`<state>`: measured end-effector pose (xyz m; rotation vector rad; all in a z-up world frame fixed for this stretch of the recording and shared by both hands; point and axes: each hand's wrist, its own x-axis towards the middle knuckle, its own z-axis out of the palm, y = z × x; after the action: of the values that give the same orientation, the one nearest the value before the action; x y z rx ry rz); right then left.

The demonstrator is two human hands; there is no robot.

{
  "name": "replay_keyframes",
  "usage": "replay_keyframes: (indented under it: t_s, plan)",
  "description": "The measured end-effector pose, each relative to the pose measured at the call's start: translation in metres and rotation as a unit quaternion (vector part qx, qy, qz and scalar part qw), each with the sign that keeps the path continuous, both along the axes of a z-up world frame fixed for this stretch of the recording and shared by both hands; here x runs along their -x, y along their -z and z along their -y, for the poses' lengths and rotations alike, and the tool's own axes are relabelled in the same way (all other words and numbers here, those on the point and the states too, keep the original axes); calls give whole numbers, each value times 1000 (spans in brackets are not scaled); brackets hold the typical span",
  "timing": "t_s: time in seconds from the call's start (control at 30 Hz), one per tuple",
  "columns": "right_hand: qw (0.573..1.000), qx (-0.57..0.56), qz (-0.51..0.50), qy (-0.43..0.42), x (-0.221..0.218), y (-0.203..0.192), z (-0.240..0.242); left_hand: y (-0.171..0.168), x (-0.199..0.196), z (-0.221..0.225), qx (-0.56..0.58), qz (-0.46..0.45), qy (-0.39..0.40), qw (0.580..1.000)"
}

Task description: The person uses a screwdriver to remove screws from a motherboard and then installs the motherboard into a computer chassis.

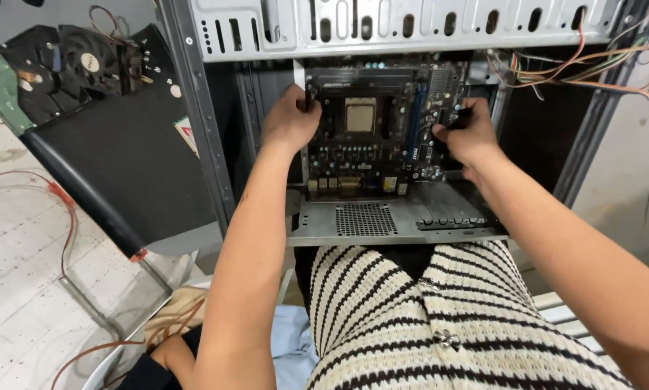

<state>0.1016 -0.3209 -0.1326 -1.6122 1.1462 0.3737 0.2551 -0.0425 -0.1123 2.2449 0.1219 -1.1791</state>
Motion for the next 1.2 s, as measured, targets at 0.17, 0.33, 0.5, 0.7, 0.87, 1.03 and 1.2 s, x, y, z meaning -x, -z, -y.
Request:
replay_keyframes:
  t_s: [0.17, 0.33, 0.5, 0.7, 0.87, 1.03, 1.2]
  plan:
    - [999, 12, -40, -11, 2, 2, 5, 3, 1, 2, -23, 13, 10, 1000]
    - [999, 24, -35, -26, -1, -5, -3, -39, -6, 4, -26, 5, 8, 1000]
    - [998, 29, -42, -39, 4, -6, -3, -35, -11, 4, -56, -21, 34, 998]
    - [998, 46, -37, -24, 13, 10, -1, -13, 0, 7, -48, 6, 10, 999]
    - [995, 45, -55, -65, 10, 4, 0, -39, -10, 11, -69, -35, 54, 996]
    - [993, 40, -66, -92, 8, -2, -1, -64, -16, 16, -99, -56, 88, 990]
    - [974, 97, -122, -164, 15, 19, 9, -71, -18, 22, -142, -47, 134, 980]
